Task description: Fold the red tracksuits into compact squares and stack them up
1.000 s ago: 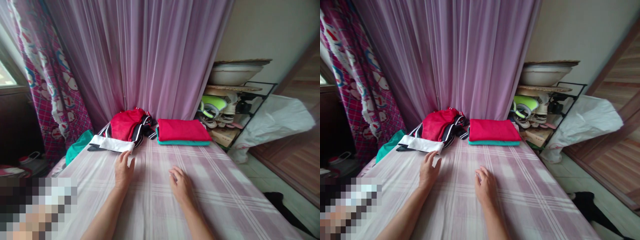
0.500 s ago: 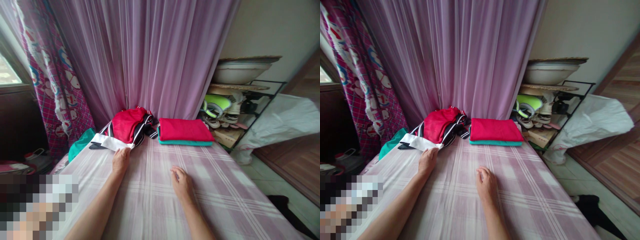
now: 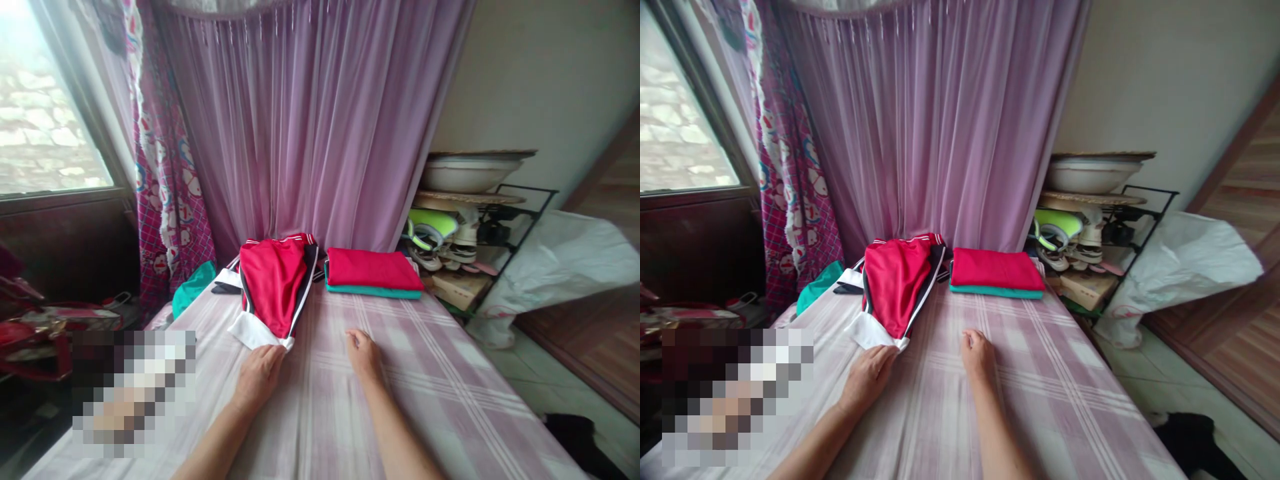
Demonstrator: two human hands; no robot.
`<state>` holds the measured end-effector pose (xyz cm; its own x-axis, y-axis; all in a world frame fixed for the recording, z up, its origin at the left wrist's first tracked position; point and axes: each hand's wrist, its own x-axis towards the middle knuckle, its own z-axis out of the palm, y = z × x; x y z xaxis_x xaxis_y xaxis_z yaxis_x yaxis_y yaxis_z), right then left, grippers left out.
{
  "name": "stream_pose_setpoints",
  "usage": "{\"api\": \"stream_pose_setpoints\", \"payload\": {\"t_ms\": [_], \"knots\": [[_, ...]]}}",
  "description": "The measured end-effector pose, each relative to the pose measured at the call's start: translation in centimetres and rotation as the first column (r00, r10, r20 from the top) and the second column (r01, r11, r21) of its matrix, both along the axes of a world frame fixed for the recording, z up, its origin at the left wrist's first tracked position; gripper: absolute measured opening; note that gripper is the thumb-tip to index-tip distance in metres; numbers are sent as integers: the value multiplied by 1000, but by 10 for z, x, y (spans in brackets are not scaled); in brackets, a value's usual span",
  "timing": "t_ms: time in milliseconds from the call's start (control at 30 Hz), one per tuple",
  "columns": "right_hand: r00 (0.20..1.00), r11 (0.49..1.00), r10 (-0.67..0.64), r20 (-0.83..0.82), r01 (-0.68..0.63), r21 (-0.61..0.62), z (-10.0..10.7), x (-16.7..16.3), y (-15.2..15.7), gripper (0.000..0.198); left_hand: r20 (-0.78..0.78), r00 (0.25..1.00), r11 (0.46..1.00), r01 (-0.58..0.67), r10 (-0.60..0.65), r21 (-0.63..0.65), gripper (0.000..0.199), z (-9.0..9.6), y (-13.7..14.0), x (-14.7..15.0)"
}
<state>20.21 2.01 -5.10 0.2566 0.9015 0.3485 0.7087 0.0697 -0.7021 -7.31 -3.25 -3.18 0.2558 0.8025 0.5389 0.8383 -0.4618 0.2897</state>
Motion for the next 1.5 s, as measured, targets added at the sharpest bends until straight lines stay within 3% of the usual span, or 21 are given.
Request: {"api": "stream_pose_setpoints", "payload": {"t_ms": [233,633,933,1100,1233,1400,1500], "knots": [[1000,999,28,-3,-28,-21,3,-1,-25,30,-75,994,996,82,-79,43,32,-5,-48,14],[997,996,66,-40,-68,-50,-2,-3,-112,28,-170,974,988,149,-152,-32,35,2,-96,23],[997,998,61,56,-59,-39,-1,-3,-144,30,-39,991,991,124,-126,-46,38,8,-114,18],[995,998,59,78,-58,-21,-4,-3,-144,31,80,997,999,-13,16,-43,41,4,-106,13],[995,998,69,68,-69,-4,-7,-3,-143,32,280,944,984,-179,173,-3,32,-4,-93,-2],[994,997,72,76,-74,15,-9,-2,-143,32,409,857,931,-363,314,45,28,-6,-75,-32],[988,995,95,122,-99,33,-7,-3,-146,32,363,809,878,-474,463,-65,37,-3,-64,-48]]}}
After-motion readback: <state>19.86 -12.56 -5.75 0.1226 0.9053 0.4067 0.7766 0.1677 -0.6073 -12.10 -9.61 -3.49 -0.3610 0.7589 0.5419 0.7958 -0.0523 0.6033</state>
